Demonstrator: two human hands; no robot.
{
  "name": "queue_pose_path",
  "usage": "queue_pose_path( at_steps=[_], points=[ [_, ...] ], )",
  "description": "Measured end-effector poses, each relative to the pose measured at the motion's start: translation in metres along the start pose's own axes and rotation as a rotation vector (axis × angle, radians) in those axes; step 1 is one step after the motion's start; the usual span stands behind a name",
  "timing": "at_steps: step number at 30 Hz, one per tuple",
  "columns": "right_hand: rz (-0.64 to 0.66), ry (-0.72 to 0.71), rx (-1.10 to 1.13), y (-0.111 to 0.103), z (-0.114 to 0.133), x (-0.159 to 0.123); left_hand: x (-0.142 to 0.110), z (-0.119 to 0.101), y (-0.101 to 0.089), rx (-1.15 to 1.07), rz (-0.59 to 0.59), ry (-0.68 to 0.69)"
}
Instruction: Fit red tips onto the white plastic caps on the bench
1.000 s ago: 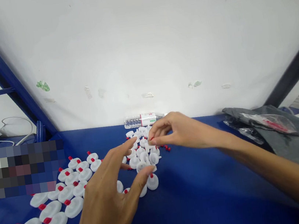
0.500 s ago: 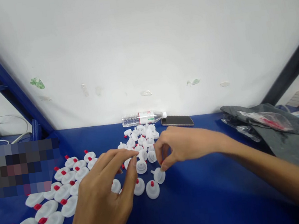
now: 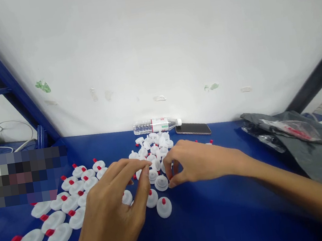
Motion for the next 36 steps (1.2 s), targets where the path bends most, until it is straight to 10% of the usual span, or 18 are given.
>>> queue_pose_path(
  at_steps=[10,25,36],
  points=[
    [-0.188,0.004,0.085,0.021,0.004,0.014,-0.001,0.001,0.002,-0.006,0.025,-0.021],
    [-0.379,-0.093,0.661,-0.013,0.034,-0.014,-0.005,-0.001,0.008,-0.022,-0.006,0.104],
    [-0.419,-0.192,0.884,-0.024,0.011,-0.007,-0.005,0.002,-0.005,-0.188,-0.097,-0.178]
  ],
)
Point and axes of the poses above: each hand's wrist, its own x-axis towards the middle knuckle, its own y-axis out of the palm, z = x × y, the point moved 3 cm from there along x, towards the middle knuckle, and after that the axes turned 6 degrees about z, right-handed, at the moved point
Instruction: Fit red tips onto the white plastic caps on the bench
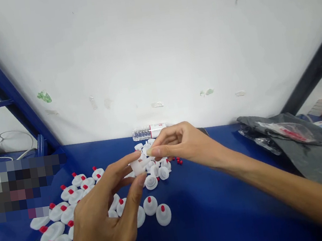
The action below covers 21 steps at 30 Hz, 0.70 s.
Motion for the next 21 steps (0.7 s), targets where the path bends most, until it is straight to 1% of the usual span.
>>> queue_pose_path(
  at_steps=[2,5,10,12,17,21],
  points=[
    [0.047,-0.013,0.06,0.0023,-0.0004,0.0,-0.0004,-0.0002,0.0008,-0.016,0.012,-0.015],
    [0.056,-0.027,0.068,0.0047,0.0023,-0.0017,-0.0012,-0.002,0.0011,-0.045,-0.005,-0.001],
    [0.083,-0.025,0.116,0.0052,0.0071,-0.0047,-0.0041,-0.003,-0.0009,-0.031,-0.095,0.023],
    [0.078,-0.025,0.119,0.0049,0.0077,-0.0048,-0.0043,-0.0028,-0.0017,-0.038,-0.11,0.034],
    [0.081,-0.031,0.114,0.0058,0.0061,-0.0032,-0.0016,-0.0017,-0.0007,-0.045,-0.092,0.064],
    [0.102,-0.026,0.108,0.0073,0.0034,-0.0035,-0.0014,-0.0016,0.002,-0.039,-0.076,0.054]
  ],
)
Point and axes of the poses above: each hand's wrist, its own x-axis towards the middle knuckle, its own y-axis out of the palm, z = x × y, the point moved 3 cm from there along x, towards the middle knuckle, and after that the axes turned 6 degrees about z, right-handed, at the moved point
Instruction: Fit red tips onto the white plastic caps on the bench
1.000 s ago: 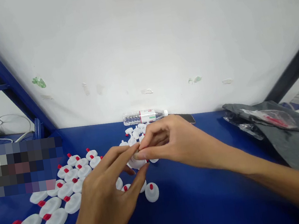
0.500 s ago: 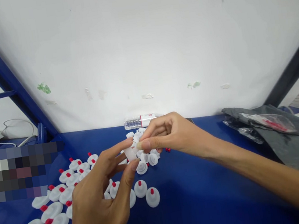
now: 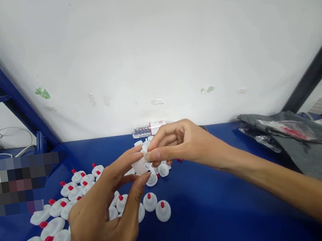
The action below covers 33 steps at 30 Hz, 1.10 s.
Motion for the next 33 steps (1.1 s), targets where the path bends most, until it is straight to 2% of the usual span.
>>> queue_pose_path(
  at_steps=[5,8,11,14,15,17,20,23,26,30,33],
  points=[
    [0.002,0.009,-0.004,0.003,-0.002,-0.001,-0.001,-0.002,0.0,0.055,-0.004,-0.019],
    [0.011,-0.002,-0.087,-0.005,0.001,0.001,0.0,-0.003,-0.002,0.106,0.022,-0.022],
    [-0.04,0.041,-0.346,-0.033,0.003,0.002,0.001,-0.002,-0.003,0.11,0.027,-0.028],
    [-0.167,0.251,-0.864,-0.075,-0.006,0.001,0.0,-0.003,-0.003,0.131,0.008,-0.024],
    [-0.201,0.304,-0.957,-0.088,-0.011,0.0,-0.001,-0.003,-0.002,0.143,0.003,-0.019],
    [-0.24,0.39,-1.076,-0.109,-0.024,-0.002,-0.002,-0.004,-0.001,0.161,0.006,-0.014],
    [-0.208,0.511,-1.17,-0.126,-0.044,-0.003,-0.003,-0.004,0.001,0.167,0.017,-0.008],
    [-0.165,0.603,-1.232,-0.13,-0.057,-0.004,-0.001,-0.004,0.001,0.177,0.027,0.001],
    [-0.198,0.606,-1.288,-0.129,-0.057,-0.003,-0.001,-0.004,0.0,0.173,0.036,-0.004],
    [-0.246,0.432,-1.314,-0.116,-0.049,0.004,-0.002,-0.005,0.0,0.158,0.039,-0.014],
    [-0.176,0.27,-1.294,-0.096,-0.055,0.012,-0.002,-0.004,0.001,0.157,0.046,-0.018]
  ],
)
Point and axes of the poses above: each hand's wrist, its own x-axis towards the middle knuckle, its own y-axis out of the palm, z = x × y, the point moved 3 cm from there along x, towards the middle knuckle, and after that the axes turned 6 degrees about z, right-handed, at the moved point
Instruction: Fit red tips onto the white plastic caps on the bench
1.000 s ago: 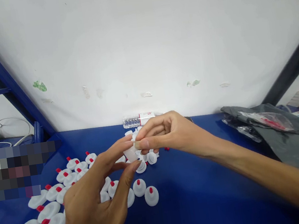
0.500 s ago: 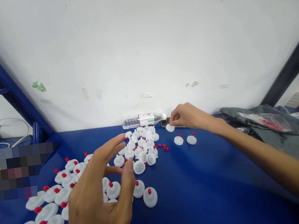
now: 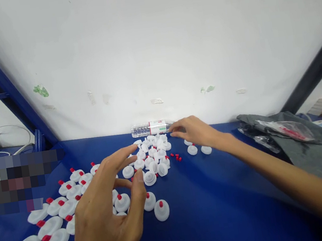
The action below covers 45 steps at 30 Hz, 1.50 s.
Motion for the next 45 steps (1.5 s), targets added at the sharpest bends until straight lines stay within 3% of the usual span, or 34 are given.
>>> queue_pose_path(
  at_steps=[3,7,11,14,19,23,25,27,30,36,45],
  points=[
    [0.003,-0.094,0.009,0.018,0.012,0.002,0.001,0.001,0.001,0.003,0.017,0.002],
    [-0.004,-0.094,0.016,0.026,0.009,0.003,0.002,0.0,0.0,0.002,0.025,0.043],
    [-0.055,-0.05,0.069,0.004,0.008,-0.002,0.003,-0.003,0.001,0.023,0.037,0.143],
    [-0.06,-0.087,0.155,-0.018,0.027,-0.013,0.001,-0.003,0.004,0.051,0.029,0.17],
    [0.106,-0.343,0.618,-0.039,0.081,-0.039,-0.001,0.0,0.008,0.071,0.047,0.163],
    [0.191,-0.403,0.759,-0.043,0.092,-0.045,0.0,0.0,0.006,0.032,0.042,0.168],
    [0.164,-0.351,0.636,-0.041,0.081,-0.041,0.002,-0.001,0.005,0.042,0.016,0.172],
    [0.15,-0.232,0.349,-0.034,0.064,-0.035,0.002,-0.001,0.006,0.056,0.011,0.173],
    [0.23,-0.075,0.032,-0.017,0.041,-0.027,0.002,0.0,0.006,0.066,0.031,0.163],
    [0.338,-0.004,-0.007,0.004,0.034,-0.023,0.0,0.001,0.004,0.081,0.029,0.178],
    [0.326,-0.004,0.071,0.014,0.033,-0.021,0.002,-0.001,0.006,0.075,0.041,0.177]
  ],
)
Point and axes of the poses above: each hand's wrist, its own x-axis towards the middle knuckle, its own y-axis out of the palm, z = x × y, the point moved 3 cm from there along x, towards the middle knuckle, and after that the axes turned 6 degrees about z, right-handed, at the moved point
